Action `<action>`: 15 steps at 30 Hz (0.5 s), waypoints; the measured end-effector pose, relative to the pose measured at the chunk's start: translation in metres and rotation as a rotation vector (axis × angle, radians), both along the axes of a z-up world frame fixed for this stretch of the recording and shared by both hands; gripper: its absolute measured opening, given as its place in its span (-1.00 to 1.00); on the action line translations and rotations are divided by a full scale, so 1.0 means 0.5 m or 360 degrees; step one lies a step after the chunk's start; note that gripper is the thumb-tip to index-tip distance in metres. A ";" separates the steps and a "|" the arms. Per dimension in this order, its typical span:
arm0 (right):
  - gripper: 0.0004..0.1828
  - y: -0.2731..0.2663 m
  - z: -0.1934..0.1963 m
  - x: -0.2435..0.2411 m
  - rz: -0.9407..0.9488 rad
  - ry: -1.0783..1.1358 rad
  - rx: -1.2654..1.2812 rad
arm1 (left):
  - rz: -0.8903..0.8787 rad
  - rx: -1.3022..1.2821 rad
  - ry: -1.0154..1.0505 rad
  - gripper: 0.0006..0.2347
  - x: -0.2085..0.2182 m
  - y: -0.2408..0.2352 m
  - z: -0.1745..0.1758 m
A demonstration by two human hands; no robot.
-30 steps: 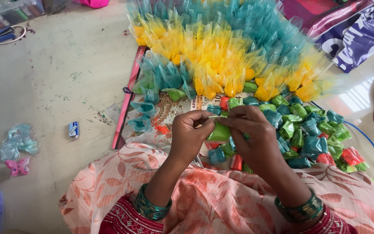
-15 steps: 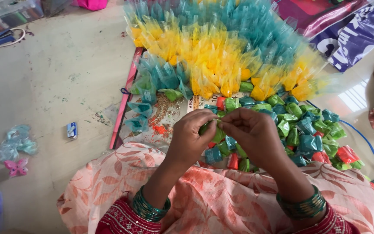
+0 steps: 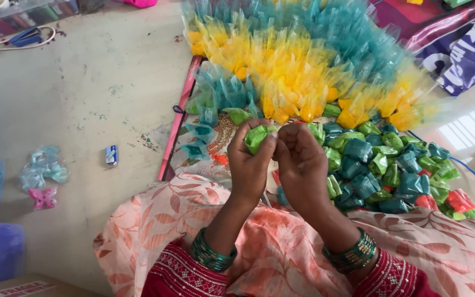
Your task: The person ties and organizes small colorful plastic packets filled with materials.
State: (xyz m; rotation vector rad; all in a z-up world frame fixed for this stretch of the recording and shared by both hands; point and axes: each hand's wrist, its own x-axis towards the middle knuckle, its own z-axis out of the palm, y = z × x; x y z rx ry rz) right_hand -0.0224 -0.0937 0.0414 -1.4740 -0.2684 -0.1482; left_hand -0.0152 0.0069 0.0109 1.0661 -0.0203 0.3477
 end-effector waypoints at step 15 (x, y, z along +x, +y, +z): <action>-0.24 -0.017 -0.315 -0.004 0.0506 0.0545 -0.2069 | 0.0033 -0.0273 0.0006 -0.87 0.078 0.131 -0.043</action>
